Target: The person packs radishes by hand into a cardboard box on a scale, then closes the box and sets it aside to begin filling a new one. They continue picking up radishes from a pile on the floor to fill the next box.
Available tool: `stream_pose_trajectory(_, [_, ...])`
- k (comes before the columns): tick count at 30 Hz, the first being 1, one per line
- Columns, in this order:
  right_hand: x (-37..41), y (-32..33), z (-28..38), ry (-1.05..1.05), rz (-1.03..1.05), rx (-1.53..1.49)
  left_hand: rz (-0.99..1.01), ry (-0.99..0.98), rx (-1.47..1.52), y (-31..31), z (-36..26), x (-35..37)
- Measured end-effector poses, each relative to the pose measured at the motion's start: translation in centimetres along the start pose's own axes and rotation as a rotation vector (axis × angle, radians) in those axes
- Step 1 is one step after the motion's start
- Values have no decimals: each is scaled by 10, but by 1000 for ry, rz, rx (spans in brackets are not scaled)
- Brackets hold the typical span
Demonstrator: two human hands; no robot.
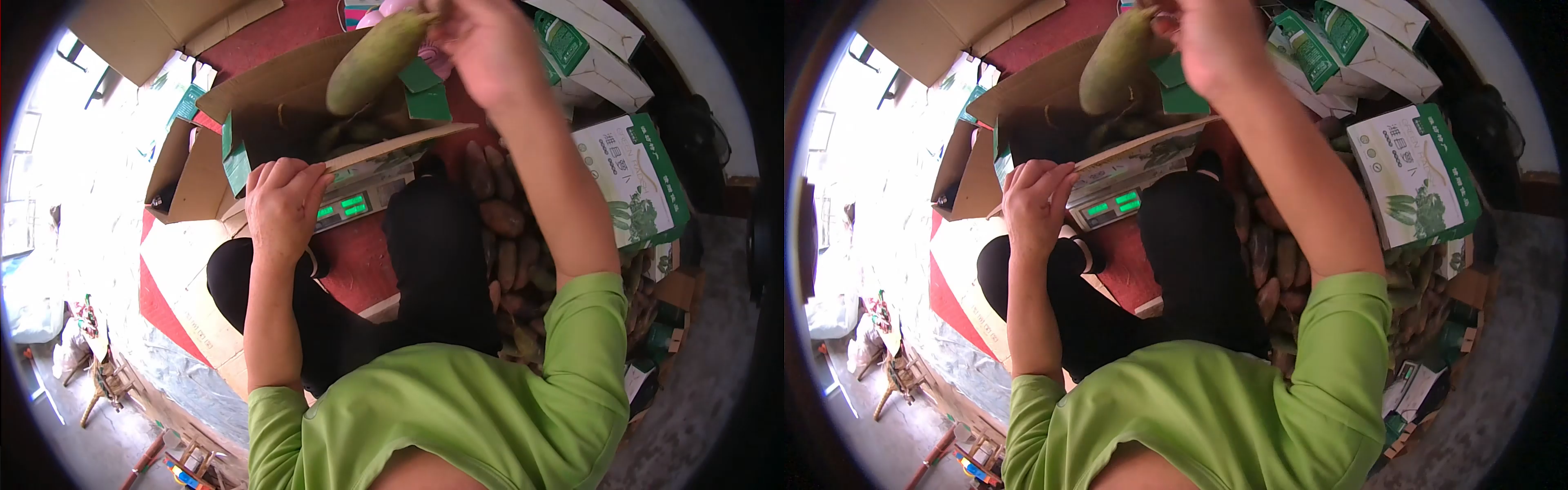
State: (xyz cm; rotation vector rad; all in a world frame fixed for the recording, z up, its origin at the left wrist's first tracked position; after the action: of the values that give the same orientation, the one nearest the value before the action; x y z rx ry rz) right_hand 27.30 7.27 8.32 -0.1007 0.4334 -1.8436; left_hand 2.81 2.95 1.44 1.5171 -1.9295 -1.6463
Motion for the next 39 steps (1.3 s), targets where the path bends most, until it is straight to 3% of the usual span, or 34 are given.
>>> stream_pose_trajectory(1, [-6, -6, -18, 3, 44, -19, 3, -1, 0, 0, 0, 0])
stream_pose_trajectory(3, [-11, -8, -57, -139, -100, -6, -7, -2, 10, 0, 0, 0])
stream_pose_trajectory(6, [-17, -9, -96, -98, -43, 164, -2, -9, -2, -2, 2, 1])
stream_pose_trajectory(8, [-8, -24, -102, 127, 241, 590, 6, -4, 16, -3, 4, 2])
stream_pose_trajectory(9, [-3, -24, -101, 112, 240, 589, -9, -7, 24, -3, 3, 1])
stream_pose_trajectory(11, [13, -34, -98, 10, 463, 573, 2, -1, 8, -1, 1, 1])
stream_pose_trajectory(12, [17, -34, -88, 153, 456, 654, -4, 13, 2, 0, 2, 0])
stream_pose_trajectory(13, [20, -28, -78, 151, 451, 654, -8, 25, -1, 0, 1, 0])
stream_pose_trajectory(15, [26, -8, -57, 188, 405, 534, -20, 20, -12, 0, 2, 0])
stream_pose_trajectory(17, [27, 33, -48, 89, 344, 542, -57, 32, -37, 1, 5, 1])
stream_pose_trajectory(21, [76, 123, -63, -46, -200, 485, -79, 24, -46, 2, 4, 2])
stream_pose_trajectory(23, [112, 182, -100, -130, -320, 545, -88, 14, -31, 1, 4, 1])
stream_pose_trajectory(25, [163, 227, -138, -345, -376, 677, -88, 17, -53, 0, 5, 2])
stream_pose_trajectory(27, [215, 257, -172, -293, -273, 914, -85, 33, -52, -1, 4, 2])
stream_pose_trajectory(29, [273, 294, -221, -381, -163, 1066, -74, 21, -49, -4, 6, 2])
stream_pose_trajectory(31, [316, 296, -242, -430, 152, 1350, -66, 46, -11, -7, 8, 2])
stream_pose_trajectory(33, [355, 297, -253, -684, -250, 1108, -49, -21, -64, -6, 2, 0])
stream_pose_trajectory(36, [385, 305, -263, -814, -332, 965, -27, 10, -106, -7, -1, 0])
stream_pose_trajectory(39, [404, 322, -259, -741, -421, 868, -26, 49, -62, -10, 5, 2])
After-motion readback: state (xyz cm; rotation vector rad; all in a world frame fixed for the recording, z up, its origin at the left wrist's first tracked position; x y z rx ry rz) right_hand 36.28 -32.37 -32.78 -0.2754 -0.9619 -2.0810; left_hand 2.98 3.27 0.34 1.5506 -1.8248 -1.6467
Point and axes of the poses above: each hand's wrist, its own x-axis away from the middle knuckle, its own y-axis out of the back of the hand, z = x × y, the point moved 4 cm from there along -x, towards the middle knuckle, and after that the axes turned 2 degrees about y, right-handed, at the moved point
